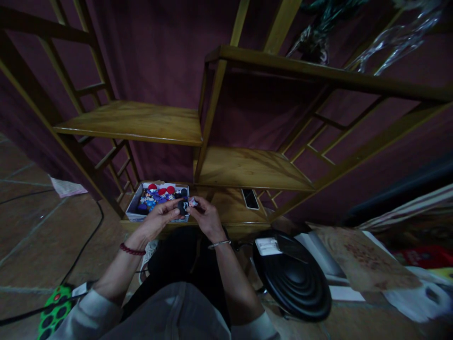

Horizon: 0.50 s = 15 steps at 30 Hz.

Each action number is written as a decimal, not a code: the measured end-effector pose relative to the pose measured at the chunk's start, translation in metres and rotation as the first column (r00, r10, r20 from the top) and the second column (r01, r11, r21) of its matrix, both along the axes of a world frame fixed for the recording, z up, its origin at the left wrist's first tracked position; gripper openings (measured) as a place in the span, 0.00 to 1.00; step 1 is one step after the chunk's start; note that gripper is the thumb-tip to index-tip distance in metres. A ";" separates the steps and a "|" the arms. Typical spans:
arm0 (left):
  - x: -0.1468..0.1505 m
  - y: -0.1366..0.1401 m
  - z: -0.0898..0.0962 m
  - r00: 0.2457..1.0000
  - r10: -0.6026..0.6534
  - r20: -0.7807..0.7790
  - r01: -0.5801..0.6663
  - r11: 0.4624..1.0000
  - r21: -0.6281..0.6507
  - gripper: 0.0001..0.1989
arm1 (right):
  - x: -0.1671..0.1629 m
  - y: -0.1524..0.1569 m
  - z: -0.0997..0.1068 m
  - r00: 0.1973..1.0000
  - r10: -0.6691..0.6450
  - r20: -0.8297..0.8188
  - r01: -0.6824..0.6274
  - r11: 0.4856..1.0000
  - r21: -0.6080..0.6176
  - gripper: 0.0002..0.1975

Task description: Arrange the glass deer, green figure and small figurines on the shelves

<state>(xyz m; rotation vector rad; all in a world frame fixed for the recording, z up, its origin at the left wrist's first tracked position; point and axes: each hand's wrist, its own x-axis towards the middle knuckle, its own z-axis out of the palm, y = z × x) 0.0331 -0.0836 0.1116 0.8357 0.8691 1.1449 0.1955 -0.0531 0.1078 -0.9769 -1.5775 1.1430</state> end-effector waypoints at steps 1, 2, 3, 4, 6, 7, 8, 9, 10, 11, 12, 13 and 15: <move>0.001 0.000 0.000 1.000 0.005 -0.007 -0.005 1.000 -0.002 0.23 | 0.001 0.000 0.000 1.000 0.004 -0.001 -0.004 1.000 0.003 0.12; 0.002 -0.001 0.000 1.000 0.010 -0.015 -0.010 1.000 -0.003 0.23 | 0.001 -0.001 0.001 1.000 0.007 -0.003 -0.007 1.000 0.007 0.12; 0.003 -0.001 0.000 1.000 0.017 -0.025 -0.017 1.000 -0.004 0.23 | 0.002 -0.001 0.001 1.000 0.007 -0.006 -0.007 1.000 0.010 0.11; 0.004 -0.001 0.000 0.999 0.022 -0.036 -0.022 1.000 -0.004 0.22 | 0.002 -0.002 0.001 1.000 0.005 -0.007 -0.005 1.000 0.014 0.11; 0.005 -0.001 -0.001 0.998 0.033 -0.057 -0.032 0.999 0.004 0.22 | 0.003 -0.003 0.002 1.000 -0.004 0.001 0.004 1.000 0.022 0.11; 0.006 -0.002 -0.001 0.997 0.034 -0.066 -0.034 0.999 0.011 0.22 | 0.004 -0.004 0.003 1.000 -0.008 0.011 0.007 1.000 0.028 0.10; 0.006 -0.002 -0.002 0.997 0.033 -0.076 -0.032 0.999 0.019 0.22 | 0.004 -0.005 0.004 1.000 -0.010 0.023 0.010 0.999 0.033 0.10; 0.007 -0.002 -0.002 0.996 0.030 -0.086 -0.027 0.999 0.028 0.22 | 0.004 -0.005 0.005 0.999 -0.012 0.035 0.011 0.999 0.037 0.10; 0.007 -0.002 -0.002 0.995 0.024 -0.098 -0.021 0.999 0.035 0.22 | 0.004 -0.006 0.006 0.999 -0.014 0.050 0.011 0.999 0.043 0.09; 0.007 -0.002 -0.002 0.994 0.019 -0.110 -0.014 0.999 0.042 0.22 | 0.005 -0.007 0.007 0.998 -0.016 0.066 0.012 0.999 0.050 0.09; 0.007 -0.002 -0.003 0.993 0.011 -0.121 -0.006 0.999 0.047 0.21 | 0.005 -0.007 0.008 0.997 -0.017 0.081 0.013 0.998 0.057 0.09; 0.008 -0.002 -0.003 0.992 0.005 -0.129 0.002 0.999 0.054 0.21 | 0.005 -0.007 0.009 0.995 -0.018 0.096 0.012 0.998 0.063 0.09; 0.008 -0.001 -0.003 0.990 -0.012 -0.138 0.022 0.997 0.069 0.20 | 0.005 -0.007 0.011 0.993 -0.013 0.120 0.004 0.997 0.076 0.09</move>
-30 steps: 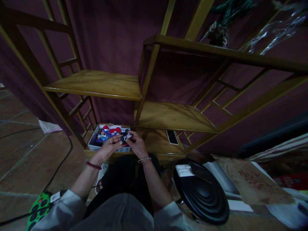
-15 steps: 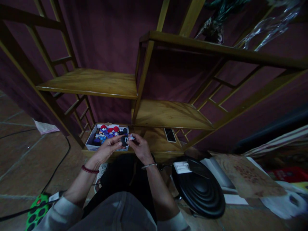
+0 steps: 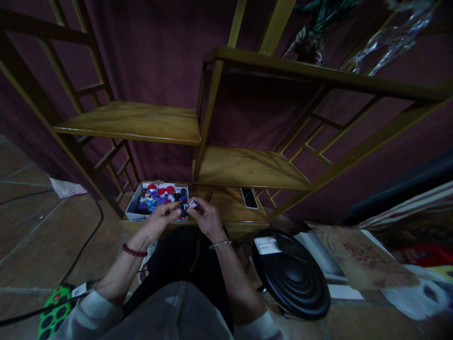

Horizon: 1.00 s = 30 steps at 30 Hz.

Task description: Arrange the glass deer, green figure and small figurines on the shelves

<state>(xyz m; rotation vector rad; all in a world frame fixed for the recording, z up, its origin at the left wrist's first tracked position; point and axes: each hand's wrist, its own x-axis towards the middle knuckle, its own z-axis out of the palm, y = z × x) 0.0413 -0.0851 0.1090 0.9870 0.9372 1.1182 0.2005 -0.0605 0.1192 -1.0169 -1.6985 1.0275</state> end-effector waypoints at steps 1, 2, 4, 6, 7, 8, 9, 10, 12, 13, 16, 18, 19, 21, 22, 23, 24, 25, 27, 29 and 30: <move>0.000 0.000 0.000 1.000 -0.007 -0.001 0.007 1.000 0.006 0.20 | 0.000 0.000 0.001 1.000 0.005 0.007 -0.005 1.000 0.007 0.08; 0.000 0.000 0.000 1.000 -0.009 0.001 0.009 1.000 0.010 0.19 | 0.000 0.000 0.002 1.000 0.009 0.011 -0.010 1.000 0.015 0.08; 0.001 0.000 0.002 1.000 -0.004 0.007 0.004 1.000 0.010 0.19 | 0.001 0.000 0.005 1.000 0.017 0.021 -0.018 0.999 0.033 0.08; 0.002 -0.001 0.004 1.000 0.004 0.017 -0.005 1.000 0.005 0.18 | 0.001 0.001 0.007 0.999 0.021 0.041 -0.023 0.998 0.051 0.09; 0.003 -0.002 0.005 1.000 0.008 0.024 -0.008 1.000 0.002 0.18 | 0.001 0.001 0.008 0.998 0.024 0.054 -0.027 0.998 0.062 0.09; 0.003 -0.002 0.006 0.999 0.011 0.030 -0.011 1.000 -0.002 0.18 | 0.001 0.001 0.009 0.997 0.029 0.069 -0.034 0.997 0.072 0.09; 0.004 -0.003 0.007 0.999 0.016 0.036 -0.015 1.000 -0.009 0.18 | 0.001 0.001 0.010 0.996 0.035 0.084 -0.041 0.996 0.081 0.09; 0.004 -0.003 0.008 0.999 0.021 0.043 -0.021 1.000 -0.015 0.18 | 0.001 0.001 0.011 0.994 0.040 0.097 -0.049 0.995 0.090 0.08; 0.004 -0.004 0.007 0.998 0.033 0.059 -0.032 0.999 -0.027 0.18 | 0.001 0.001 0.012 0.992 0.049 0.118 -0.061 0.993 0.101 0.08; 0.004 -0.004 0.006 0.997 0.039 0.068 -0.037 0.999 -0.032 0.18 | 0.001 0.001 0.012 0.991 0.051 0.126 -0.065 0.992 0.104 0.08; 0.004 -0.004 0.001 0.994 0.050 0.094 -0.046 0.998 -0.035 0.17 | 0.000 0.000 0.012 0.988 0.052 0.143 -0.068 0.992 0.107 0.08; 0.004 -0.004 -0.001 0.993 0.048 0.109 -0.044 0.998 -0.034 0.17 | 0.001 0.000 0.012 0.987 0.057 0.149 -0.075 0.991 0.114 0.08; 0.004 -0.004 -0.002 0.992 0.048 0.119 -0.044 0.998 -0.035 0.16 | 0.001 0.001 0.012 0.986 0.062 0.152 -0.081 0.989 0.122 0.08; 0.004 -0.004 -0.002 0.989 0.054 0.139 -0.049 0.998 -0.038 0.16 | 0.001 0.001 0.012 0.984 0.070 0.161 -0.094 0.985 0.148 0.09; 0.004 -0.004 -0.002 0.988 0.059 0.145 -0.054 0.998 -0.041 0.16 | 0.002 0.001 0.012 0.983 0.071 0.169 -0.098 0.982 0.161 0.09; 0.004 -0.004 -0.002 0.987 0.063 0.149 -0.057 0.997 -0.044 0.16 | 0.002 0.001 0.013 0.981 0.071 0.179 -0.102 0.980 0.170 0.09; 0.004 -0.004 -0.001 0.986 0.065 0.152 -0.059 0.997 -0.046 0.15 | 0.002 0.001 0.013 0.980 0.069 0.188 -0.103 0.979 0.176 0.09; 0.004 -0.005 0.000 0.986 0.065 0.154 -0.059 0.997 -0.047 0.15 | 0.002 0.002 0.014 0.978 0.068 0.195 -0.104 0.978 0.179 0.09; 0.003 -0.005 0.001 0.985 0.058 0.162 -0.052 0.998 -0.045 0.14 | 0.002 0.002 0.015 0.977 0.073 0.202 -0.111 0.977 0.184 0.09; 0.002 -0.005 0.002 0.984 0.049 0.171 -0.042 0.998 -0.043 0.14 | 0.001 0.003 0.016 0.975 0.082 0.207 -0.123 0.974 0.192 0.09; 0.002 -0.005 0.003 0.984 0.046 0.173 -0.039 0.998 -0.045 0.14 | 0.002 0.003 0.016 0.973 0.087 0.212 -0.130 0.972 0.197 0.09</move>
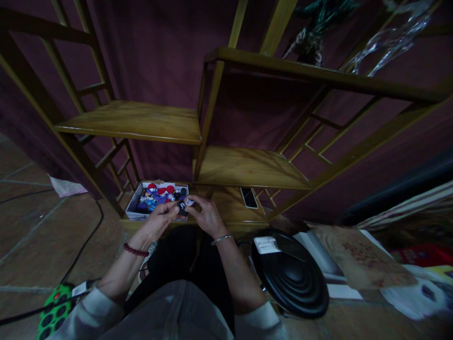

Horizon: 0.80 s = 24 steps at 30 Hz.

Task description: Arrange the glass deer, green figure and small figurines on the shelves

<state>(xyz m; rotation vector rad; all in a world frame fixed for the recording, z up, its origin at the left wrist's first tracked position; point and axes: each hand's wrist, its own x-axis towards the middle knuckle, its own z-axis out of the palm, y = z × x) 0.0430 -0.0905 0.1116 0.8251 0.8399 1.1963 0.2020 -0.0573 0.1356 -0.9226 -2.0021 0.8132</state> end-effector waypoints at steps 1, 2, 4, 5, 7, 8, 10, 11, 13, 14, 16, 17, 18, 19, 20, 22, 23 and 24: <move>0.000 0.000 0.000 1.000 -0.001 0.001 0.001 1.000 -0.003 0.14 | 0.000 0.000 0.000 1.000 0.006 0.007 -0.006 1.000 0.004 0.09; 0.001 0.000 0.000 1.000 0.000 0.003 0.000 1.000 -0.006 0.14 | 0.000 0.000 0.000 1.000 0.011 0.016 -0.011 1.000 0.007 0.09; 0.002 -0.001 -0.001 1.000 0.005 0.005 -0.005 1.000 -0.009 0.13 | 0.001 0.000 0.000 0.999 0.011 0.036 -0.012 1.000 0.010 0.09; 0.003 -0.001 -0.002 1.000 0.005 0.007 -0.005 1.000 -0.010 0.13 | 0.001 -0.001 -0.001 0.999 0.008 0.043 -0.008 1.000 0.011 0.09; 0.004 -0.002 -0.001 1.000 0.002 0.017 -0.001 1.000 -0.008 0.14 | 0.002 -0.002 0.000 0.999 -0.004 0.042 0.003 1.000 0.010 0.10; 0.005 -0.003 0.000 1.000 -0.004 0.026 0.004 1.000 -0.006 0.14 | 0.003 -0.003 0.000 0.999 -0.008 0.033 0.008 1.000 0.009 0.11; 0.007 -0.003 0.004 0.998 -0.007 0.056 0.007 1.000 -0.003 0.15 | 0.005 -0.004 0.002 1.000 -0.013 0.004 0.013 1.000 0.002 0.14; 0.008 -0.004 0.006 0.997 -0.002 0.075 0.002 1.000 -0.003 0.16 | 0.005 -0.004 0.003 1.000 -0.012 -0.014 0.012 1.000 -0.002 0.15; 0.010 -0.003 0.011 0.994 0.017 0.111 -0.015 1.000 -0.015 0.18 | 0.006 -0.003 0.005 0.998 -0.008 -0.056 0.008 1.000 -0.013 0.18; 0.011 -0.003 0.014 0.992 0.030 0.126 -0.027 0.999 -0.025 0.18 | 0.007 -0.002 0.005 0.997 -0.009 -0.076 0.007 1.000 -0.021 0.19; 0.013 -0.002 0.016 0.987 0.054 0.150 -0.048 0.998 -0.042 0.18 | 0.008 0.000 0.005 0.995 -0.018 -0.102 0.014 0.999 -0.038 0.19; 0.014 -0.001 0.017 0.985 0.064 0.159 -0.057 0.997 -0.049 0.18 | 0.009 0.001 0.005 0.994 -0.025 -0.103 0.021 0.999 -0.042 0.19; 0.014 0.000 0.017 0.984 0.074 0.164 -0.066 0.996 -0.056 0.17 | 0.010 0.002 0.004 0.995 -0.033 -0.099 0.029 0.999 -0.043 0.19; 0.015 0.001 0.017 0.982 0.084 0.168 -0.074 0.995 -0.063 0.17 | 0.011 0.002 0.003 0.995 -0.039 -0.094 0.036 0.999 -0.037 0.18; 0.016 0.002 0.017 0.981 0.093 0.171 -0.082 0.994 -0.069 0.17 | 0.012 0.003 0.001 0.995 -0.043 -0.092 0.040 0.999 -0.028 0.18; 0.019 0.003 0.018 0.977 0.110 0.181 -0.097 0.992 -0.079 0.17 | 0.016 0.002 -0.002 0.995 -0.044 -0.095 0.044 0.999 -0.006 0.18; 0.020 0.003 0.018 0.976 0.113 0.186 -0.099 0.992 -0.084 0.17 | 0.017 0.001 -0.003 0.994 -0.048 -0.095 0.048 0.999 0.000 0.18; 0.022 0.002 0.019 0.975 0.115 0.189 -0.099 0.991 -0.088 0.17 | 0.019 0.000 -0.003 0.994 -0.056 -0.090 0.057 0.998 0.000 0.18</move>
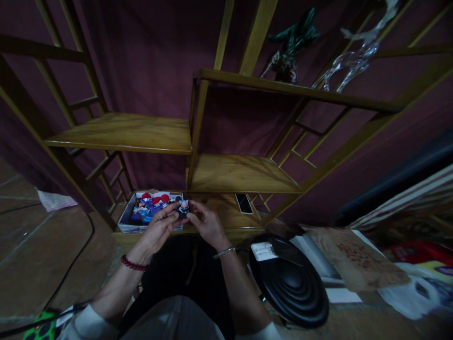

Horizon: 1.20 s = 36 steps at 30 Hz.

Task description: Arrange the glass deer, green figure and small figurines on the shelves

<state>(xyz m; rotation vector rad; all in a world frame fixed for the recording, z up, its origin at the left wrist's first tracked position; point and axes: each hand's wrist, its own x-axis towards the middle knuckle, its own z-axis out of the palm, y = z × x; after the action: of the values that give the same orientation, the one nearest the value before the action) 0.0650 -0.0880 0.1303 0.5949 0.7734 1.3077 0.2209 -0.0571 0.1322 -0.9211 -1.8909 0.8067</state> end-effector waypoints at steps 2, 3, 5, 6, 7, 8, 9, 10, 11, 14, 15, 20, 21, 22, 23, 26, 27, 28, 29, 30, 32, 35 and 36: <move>0.004 -0.001 0.001 1.000 0.007 -0.009 -0.007 1.000 -0.006 0.17 | 0.003 -0.003 0.001 0.999 -0.026 0.023 0.026 1.000 -0.007 0.18; 0.007 -0.001 0.001 1.000 0.012 -0.022 -0.012 1.000 -0.005 0.17 | 0.005 -0.005 0.003 0.999 -0.039 0.037 0.040 0.999 -0.007 0.18; 0.012 -0.002 0.001 0.999 0.013 -0.048 -0.013 1.000 0.005 0.17 | 0.008 -0.007 0.007 0.997 -0.047 0.062 0.047 0.999 0.001 0.18; 0.014 -0.003 0.001 0.998 0.006 -0.058 -0.006 1.000 0.009 0.17 | 0.009 -0.009 0.009 0.997 -0.046 0.069 0.045 0.999 0.008 0.17; 0.017 -0.003 0.001 0.998 -0.003 -0.065 0.004 1.000 0.011 0.17 | 0.011 -0.010 0.012 0.996 -0.043 0.074 0.043 0.999 0.012 0.17; 0.019 -0.003 0.002 0.998 -0.010 -0.070 0.011 1.000 0.011 0.18 | 0.012 -0.010 0.014 0.996 -0.042 0.074 0.042 0.999 0.013 0.16; 0.021 -0.003 0.003 0.997 -0.014 -0.072 0.015 1.000 0.009 0.18 | 0.014 -0.011 0.016 0.997 -0.044 0.071 0.043 0.999 0.010 0.16; 0.024 -0.003 0.004 0.997 -0.014 -0.071 0.014 1.000 0.005 0.18 | 0.016 -0.011 0.017 0.997 -0.046 0.065 0.046 0.999 0.006 0.16; 0.026 -0.003 0.005 0.998 -0.014 -0.069 0.014 1.000 0.003 0.18 | 0.018 -0.012 0.018 0.997 -0.050 0.057 0.050 0.999 0.001 0.17; 0.033 -0.001 0.009 0.997 -0.040 -0.062 0.040 0.999 0.007 0.18 | 0.025 -0.012 0.020 0.998 -0.053 0.030 0.053 0.999 -0.007 0.17; 0.035 0.000 0.009 0.997 -0.050 -0.060 0.051 0.999 0.012 0.18 | 0.027 -0.012 0.020 0.998 -0.053 0.020 0.053 0.999 -0.009 0.17; 0.046 0.005 0.008 0.997 -0.036 -0.064 0.036 0.999 -0.001 0.17 | 0.037 -0.011 0.020 0.997 -0.074 0.007 0.074 0.997 -0.021 0.17; 0.047 0.006 0.007 0.997 -0.032 -0.069 0.032 0.999 -0.003 0.17 | 0.038 -0.010 0.020 0.997 -0.080 0.013 0.080 0.997 -0.020 0.18; 0.049 0.006 0.007 0.997 -0.031 -0.074 0.031 1.000 -0.001 0.17 | 0.040 -0.010 0.020 0.996 -0.082 0.020 0.082 0.996 -0.019 0.18; 0.050 0.007 0.007 0.996 -0.031 -0.079 0.031 0.999 0.007 0.17 | 0.041 -0.009 0.021 0.996 -0.083 0.024 0.083 0.996 -0.014 0.18; 0.055 0.009 0.010 0.994 -0.041 -0.099 0.045 0.998 0.048 0.17 | 0.045 -0.008 0.021 0.995 -0.100 0.026 0.099 0.995 0.015 0.17; 0.056 0.009 0.012 0.993 -0.046 -0.110 0.052 0.997 0.060 0.18 | 0.046 -0.007 0.021 0.993 -0.112 0.025 0.111 0.993 0.025 0.17; 0.058 0.010 0.014 0.991 -0.048 -0.125 0.057 0.996 0.069 0.18 | 0.047 -0.006 0.020 0.992 -0.123 0.027 0.122 0.992 0.032 0.17; 0.060 0.011 0.017 0.988 -0.047 -0.144 0.058 0.996 0.072 0.18 | 0.048 -0.005 0.020 0.991 -0.131 0.031 0.130 0.991 0.036 0.16; 0.062 0.011 0.020 0.985 -0.042 -0.168 0.055 0.996 0.069 0.19 | 0.050 -0.004 0.019 0.990 -0.136 0.035 0.135 0.990 0.037 0.16; 0.065 0.013 0.024 0.975 -0.016 -0.223 0.030 0.998 0.060 0.19 | 0.052 -0.002 0.018 0.989 -0.143 0.036 0.142 0.989 0.034 0.16; 0.069 0.015 0.027 0.958 0.023 -0.287 -0.003 0.997 0.071 0.20 | 0.055 0.002 0.017 0.988 -0.154 0.022 0.154 0.988 0.005 0.19; 0.070 0.017 0.027 0.953 0.031 -0.303 -0.006 0.996 0.084 0.20 | 0.055 0.003 0.017 0.988 -0.152 0.017 0.152 0.988 -0.010 0.19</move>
<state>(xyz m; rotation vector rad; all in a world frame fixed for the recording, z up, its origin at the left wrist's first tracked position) 0.1348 -0.0715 0.1577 0.8704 0.9820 1.2852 0.2762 -0.0539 0.1487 -1.0676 -1.8068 0.7201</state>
